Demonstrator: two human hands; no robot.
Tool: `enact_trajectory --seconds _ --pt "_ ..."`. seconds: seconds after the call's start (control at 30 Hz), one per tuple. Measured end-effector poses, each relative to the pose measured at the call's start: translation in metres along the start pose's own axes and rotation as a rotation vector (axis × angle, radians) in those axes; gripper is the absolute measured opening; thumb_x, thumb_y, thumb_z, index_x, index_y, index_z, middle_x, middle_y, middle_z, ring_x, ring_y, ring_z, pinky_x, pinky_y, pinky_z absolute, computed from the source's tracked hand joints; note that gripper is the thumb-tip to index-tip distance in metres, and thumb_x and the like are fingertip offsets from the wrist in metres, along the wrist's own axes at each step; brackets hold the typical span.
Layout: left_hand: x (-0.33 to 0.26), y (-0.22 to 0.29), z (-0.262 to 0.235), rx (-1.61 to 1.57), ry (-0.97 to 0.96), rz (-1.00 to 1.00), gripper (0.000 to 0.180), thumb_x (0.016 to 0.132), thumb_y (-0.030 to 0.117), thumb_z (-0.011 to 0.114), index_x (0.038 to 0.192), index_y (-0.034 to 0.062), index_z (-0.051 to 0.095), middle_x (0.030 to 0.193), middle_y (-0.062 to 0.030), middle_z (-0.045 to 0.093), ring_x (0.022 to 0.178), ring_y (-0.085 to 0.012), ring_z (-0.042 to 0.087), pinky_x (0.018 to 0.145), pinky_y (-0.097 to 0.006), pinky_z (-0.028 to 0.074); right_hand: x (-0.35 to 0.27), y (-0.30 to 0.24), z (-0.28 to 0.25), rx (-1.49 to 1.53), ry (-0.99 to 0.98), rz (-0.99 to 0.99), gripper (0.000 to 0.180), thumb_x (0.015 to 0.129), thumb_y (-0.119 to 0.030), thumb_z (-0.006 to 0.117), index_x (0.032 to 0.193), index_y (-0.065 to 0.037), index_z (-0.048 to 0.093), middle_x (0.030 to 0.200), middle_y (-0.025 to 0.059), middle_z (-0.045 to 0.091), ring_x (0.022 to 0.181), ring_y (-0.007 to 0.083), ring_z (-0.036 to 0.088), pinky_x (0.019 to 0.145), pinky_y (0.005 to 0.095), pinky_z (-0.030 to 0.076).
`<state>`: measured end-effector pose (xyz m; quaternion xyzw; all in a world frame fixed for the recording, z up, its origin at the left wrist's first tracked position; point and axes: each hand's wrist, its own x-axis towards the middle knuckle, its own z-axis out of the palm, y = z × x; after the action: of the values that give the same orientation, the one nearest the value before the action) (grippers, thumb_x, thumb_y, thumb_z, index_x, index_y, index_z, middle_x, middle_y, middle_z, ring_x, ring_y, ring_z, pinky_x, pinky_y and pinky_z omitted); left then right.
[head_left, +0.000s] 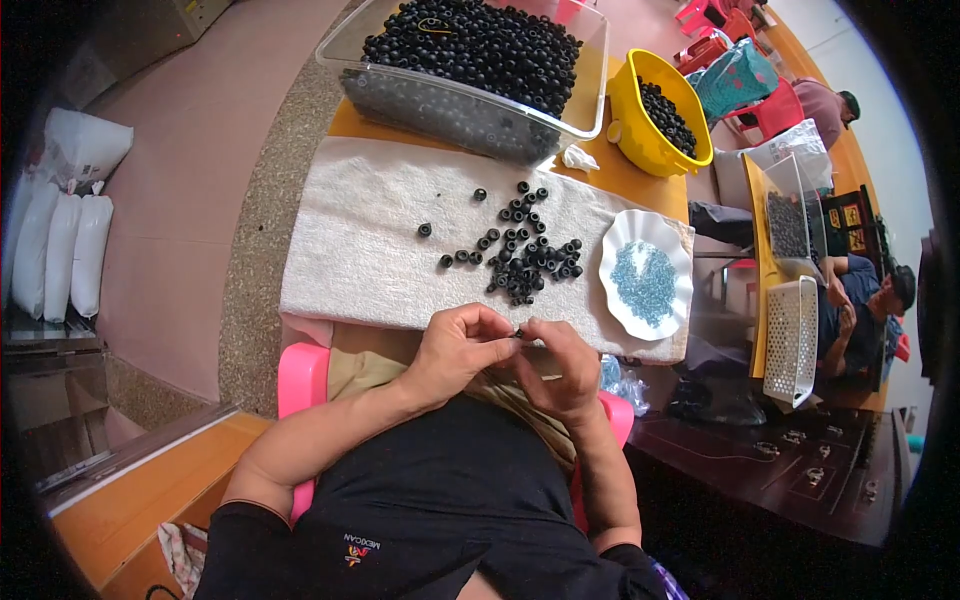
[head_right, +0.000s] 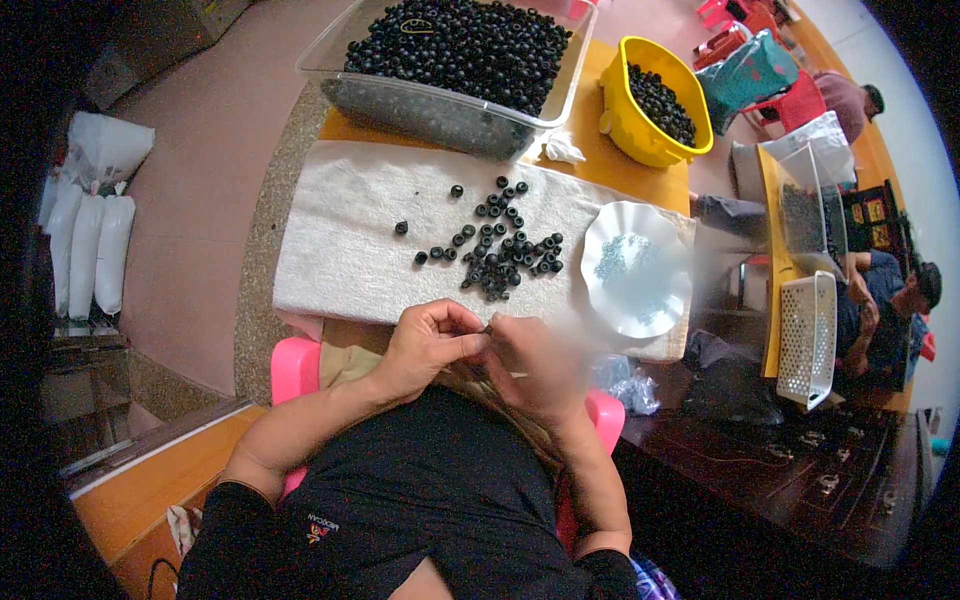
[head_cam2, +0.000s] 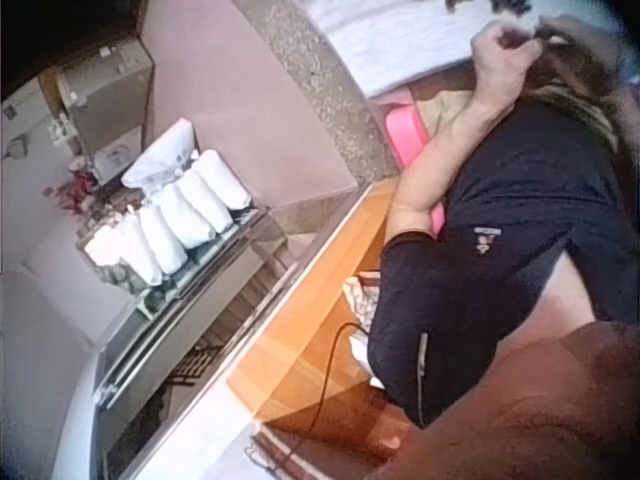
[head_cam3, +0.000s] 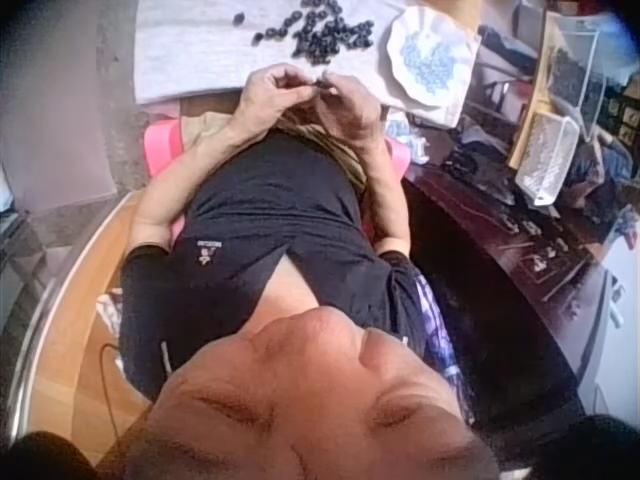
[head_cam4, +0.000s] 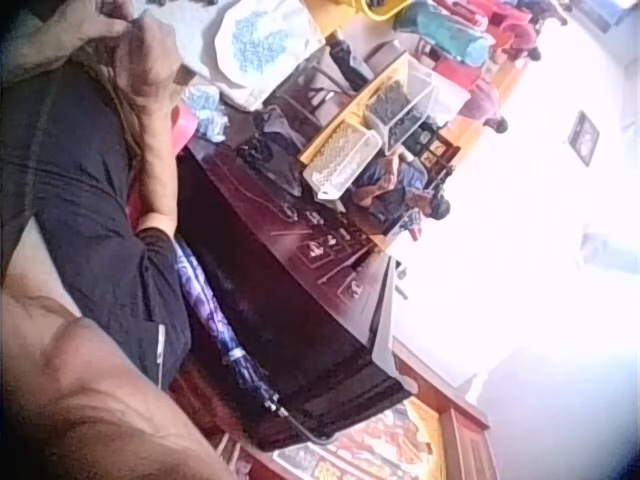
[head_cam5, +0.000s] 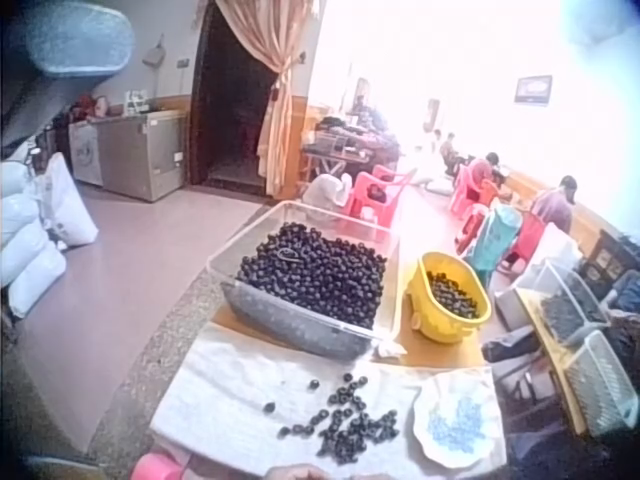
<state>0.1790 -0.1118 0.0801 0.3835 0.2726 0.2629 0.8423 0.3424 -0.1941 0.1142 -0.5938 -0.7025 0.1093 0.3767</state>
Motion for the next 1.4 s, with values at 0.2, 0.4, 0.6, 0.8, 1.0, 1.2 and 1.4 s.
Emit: enact_trajectory --seconds 0.2,0.4,0.6,0.8,1.0,1.2,1.4 --pt "-0.002 0.003 0.001 0.023 -0.012 -0.018 0.016 0.086 0.003 0.072 0.099 -0.0005 0.064 0.093 -0.0059 0.067 0.081 -0.0094 0.063 0.073 -0.024 0.052 -0.004 -0.002 0.004 -0.102 0.041 -0.03 0.054 0.067 0.004 0.079 0.115 0.001 0.055 0.094 0.0163 0.067 0.079 0.0293 0.068 0.069 0.0346 0.055" --pt "-0.003 0.011 0.007 -0.012 0.006 -0.07 0.021 0.092 0.011 0.067 0.109 -0.0014 0.064 0.096 -0.0053 0.067 0.081 -0.0092 0.063 0.075 -0.024 0.053 -0.004 0.003 0.01 -0.094 0.172 0.095 0.037 0.072 -0.012 0.081 0.101 -0.008 0.059 0.087 0.0112 0.064 0.077 0.0298 0.063 0.065 0.0381 0.05" --pt "-0.002 0.009 0.003 0.014 -0.035 -0.096 0.024 0.096 0.017 0.063 0.11 -0.0015 0.065 0.095 -0.0038 0.068 0.081 -0.0078 0.063 0.073 -0.023 0.053 -0.002 0.004 0.01 -0.066 0.184 0.07 0.039 0.072 -0.01 0.081 0.103 -0.006 0.058 0.088 0.012 0.064 0.077 0.0306 0.063 0.066 0.0377 0.05" --pt "-0.002 0.008 0.001 0.048 -0.061 -0.137 0.024 0.096 0.021 0.064 0.104 -0.0017 0.069 0.089 -0.002 0.068 0.077 -0.0061 0.062 0.069 -0.021 0.052 -0.001 0.004 0.006 -0.106 0.131 -0.023 0.053 0.066 0.006 0.079 0.113 0.002 0.057 0.092 0.0152 0.067 0.077 0.0268 0.067 0.067 0.034 0.054" --pt "-0.003 0.006 0.001 0.022 -0.053 -0.138 0.024 0.095 0.021 0.064 0.103 -0.0017 0.069 0.088 -0.0019 0.068 0.075 -0.006 0.061 0.067 -0.021 0.052 -0.002 0.002 0.005 -0.134 0.085 0.0 0.052 0.066 0.005 0.079 0.113 0.002 0.057 0.086 0.0137 0.067 0.073 0.0266 0.066 0.062 0.0335 0.054" --pt "-0.005 0.003 0.0 0.029 -0.03 -0.112 0.022 0.095 0.019 0.064 0.099 -0.0021 0.069 0.086 -0.003 0.069 0.074 -0.007 0.062 0.067 -0.021 0.052 0.002 -0.007 0.003 -0.165 0.025 0.043 0.056 0.066 0.005 0.078 0.118 0.002 0.055 0.082 0.0127 0.066 0.07 0.0256 0.065 0.059 0.0336 0.052" --pt "-0.007 0.003 0.0 0.03 -0.031 -0.092 0.02 0.095 0.017 0.063 0.097 -0.0022 0.068 0.086 -0.0041 0.069 0.074 -0.0081 0.064 0.067 -0.022 0.052 0.006 -0.008 0.002 -0.131 0.016 -0.03 0.052 0.068 0.003 0.076 0.117 0.0 0.057 0.079 0.0112 0.064 0.067 0.0245 0.064 0.057 0.0322 0.051"
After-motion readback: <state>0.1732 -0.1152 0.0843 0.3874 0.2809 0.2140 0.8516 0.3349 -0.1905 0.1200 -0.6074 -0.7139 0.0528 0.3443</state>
